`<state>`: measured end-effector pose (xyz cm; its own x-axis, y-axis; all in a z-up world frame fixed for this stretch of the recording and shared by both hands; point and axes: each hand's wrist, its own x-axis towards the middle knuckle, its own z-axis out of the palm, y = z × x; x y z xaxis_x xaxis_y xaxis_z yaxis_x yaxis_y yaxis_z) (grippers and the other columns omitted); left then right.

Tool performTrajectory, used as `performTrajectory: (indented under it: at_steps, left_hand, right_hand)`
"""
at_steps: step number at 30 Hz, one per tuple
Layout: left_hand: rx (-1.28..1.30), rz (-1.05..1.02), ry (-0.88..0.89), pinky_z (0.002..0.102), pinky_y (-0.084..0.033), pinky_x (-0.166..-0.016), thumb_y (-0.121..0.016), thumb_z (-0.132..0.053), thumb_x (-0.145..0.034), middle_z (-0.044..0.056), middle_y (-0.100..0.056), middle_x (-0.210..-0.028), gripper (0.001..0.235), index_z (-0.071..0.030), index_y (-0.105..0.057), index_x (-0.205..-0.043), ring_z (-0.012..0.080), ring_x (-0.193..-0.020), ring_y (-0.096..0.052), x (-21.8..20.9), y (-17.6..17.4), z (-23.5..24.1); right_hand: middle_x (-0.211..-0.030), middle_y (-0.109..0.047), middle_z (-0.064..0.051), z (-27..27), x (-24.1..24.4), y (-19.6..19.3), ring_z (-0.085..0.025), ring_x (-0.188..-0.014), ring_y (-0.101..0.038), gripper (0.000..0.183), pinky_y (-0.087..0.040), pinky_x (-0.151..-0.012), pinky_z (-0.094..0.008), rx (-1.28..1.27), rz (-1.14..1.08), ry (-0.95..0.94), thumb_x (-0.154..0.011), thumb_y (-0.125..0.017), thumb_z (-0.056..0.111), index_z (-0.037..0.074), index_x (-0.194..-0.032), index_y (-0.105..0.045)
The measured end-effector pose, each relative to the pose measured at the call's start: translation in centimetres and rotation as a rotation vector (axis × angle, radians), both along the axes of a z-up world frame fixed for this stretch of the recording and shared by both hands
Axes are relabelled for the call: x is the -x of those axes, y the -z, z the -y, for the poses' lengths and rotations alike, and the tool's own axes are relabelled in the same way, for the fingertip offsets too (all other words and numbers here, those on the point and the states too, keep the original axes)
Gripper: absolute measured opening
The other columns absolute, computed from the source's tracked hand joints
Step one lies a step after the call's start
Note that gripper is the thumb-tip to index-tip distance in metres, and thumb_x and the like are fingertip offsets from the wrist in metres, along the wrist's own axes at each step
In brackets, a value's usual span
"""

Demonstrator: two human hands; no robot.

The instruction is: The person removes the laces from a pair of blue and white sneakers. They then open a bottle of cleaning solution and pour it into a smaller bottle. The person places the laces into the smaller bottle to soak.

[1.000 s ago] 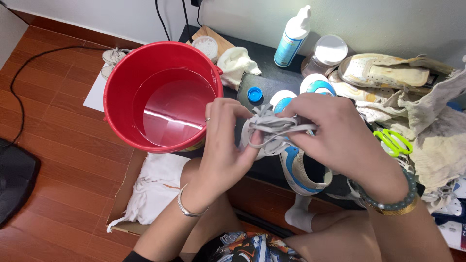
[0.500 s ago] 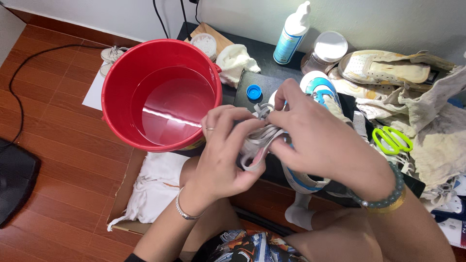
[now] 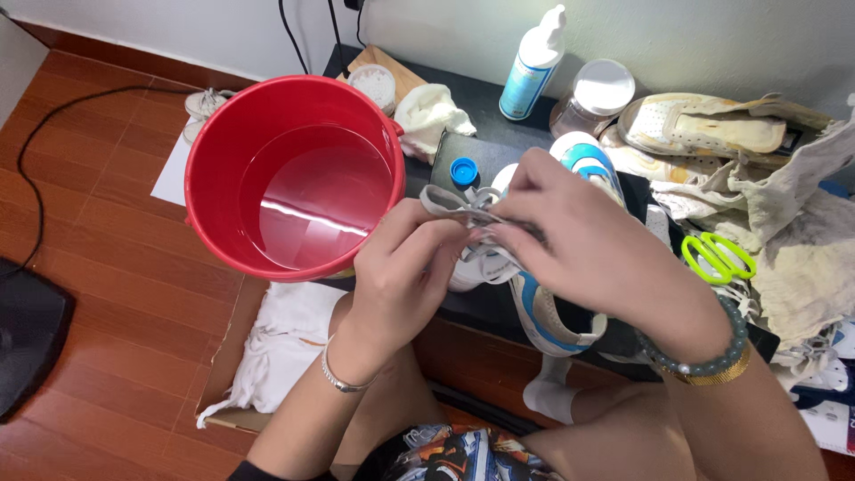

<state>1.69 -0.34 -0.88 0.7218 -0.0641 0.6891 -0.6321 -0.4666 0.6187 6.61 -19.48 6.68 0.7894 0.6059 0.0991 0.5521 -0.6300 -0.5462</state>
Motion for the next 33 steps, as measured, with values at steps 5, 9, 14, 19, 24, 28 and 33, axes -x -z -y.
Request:
performTrajectory:
  at_steps: [5,9,14,19,24,28,33]
  left_hand:
    - [-0.065,0.043,0.073,0.036,-0.056,-0.084,-0.078,0.004,-0.091,0.01,-0.066,-0.104,0.019,-0.001,-0.067,-0.106,0.0261,-0.099,-0.069,0.4,-0.9,-0.1]
    - [-0.236,0.061,0.082,0.042,-0.052,-0.093,-0.078,-0.001,-0.089,0.009,-0.066,-0.104,0.022,0.0,-0.068,-0.109,0.0284,-0.107,-0.065,1.0,-1.7,-0.3]
    - [-0.414,0.097,0.011,0.046,-0.039,-0.095,-0.074,-0.014,-0.085,0.005,-0.067,-0.106,0.033,-0.005,-0.067,-0.115,0.0248,-0.11,-0.061,0.9,-1.8,-0.5]
    - [-0.463,0.089,0.007,0.045,-0.035,-0.096,-0.072,-0.022,-0.084,0.006,-0.068,-0.11,0.047,-0.002,-0.062,-0.125,0.0219,-0.105,-0.057,1.0,-1.9,-0.6]
    - [-0.469,0.038,0.008,0.045,-0.034,-0.094,-0.07,-0.024,-0.085,0.006,-0.067,-0.106,0.054,0.002,-0.058,-0.131,0.0212,-0.103,-0.057,0.9,-2.1,-0.3]
    - [-0.452,-0.041,0.06,0.045,-0.033,-0.093,-0.069,-0.026,-0.084,0.006,-0.065,-0.103,0.062,0.004,-0.054,-0.136,0.0225,-0.103,-0.056,0.9,-2.8,-0.3]
    - [-0.418,-0.074,0.109,0.046,-0.033,-0.097,-0.071,-0.025,-0.082,0.01,-0.065,-0.11,0.066,0.002,-0.051,-0.138,0.0259,-0.109,-0.056,0.8,-3.1,-0.8]
  right_hand:
    - [-0.082,-0.065,-0.01,-0.2,0.1,0.3,-0.025,-0.07,-0.067,0.021,-0.053,-0.065,-0.037,-0.041,-0.012,0.174,-0.081,-0.079,0.019,0.002,-0.091,-0.072]
    - [-0.092,-0.067,-0.011,0.0,1.2,0.7,-0.026,-0.078,-0.069,0.017,-0.054,-0.07,-0.037,-0.07,0.129,0.066,-0.084,-0.077,0.012,0.005,-0.098,-0.076]
    - [-0.102,-0.066,-0.012,1.0,1.6,0.4,-0.026,-0.084,-0.069,0.023,-0.054,-0.074,-0.037,-0.12,0.15,-0.019,-0.084,-0.074,0.006,0.003,-0.106,-0.074]
    - [-0.099,-0.068,-0.007,0.5,2.2,1.0,-0.019,-0.085,-0.072,0.018,-0.057,-0.074,-0.033,-0.183,0.133,0.183,-0.081,-0.082,0.009,0.004,-0.096,-0.072]
    - [-0.106,-0.067,-0.008,0.1,2.9,1.4,-0.02,-0.092,-0.071,0.019,-0.056,-0.078,-0.032,-0.245,0.233,0.204,-0.08,-0.083,0.006,0.005,-0.097,-0.075]
    - [-0.111,-0.064,-0.011,0.6,3.0,1.3,-0.025,-0.098,-0.069,0.024,-0.056,-0.085,-0.034,-0.225,0.262,0.081,-0.078,-0.08,0.005,0.003,-0.101,-0.075]
    - [-0.11,-0.06,-0.013,0.6,3.6,0.7,-0.027,-0.095,-0.063,0.026,-0.052,-0.084,-0.04,-0.1,0.247,0.056,-0.081,-0.076,0.011,0.002,-0.105,-0.074]
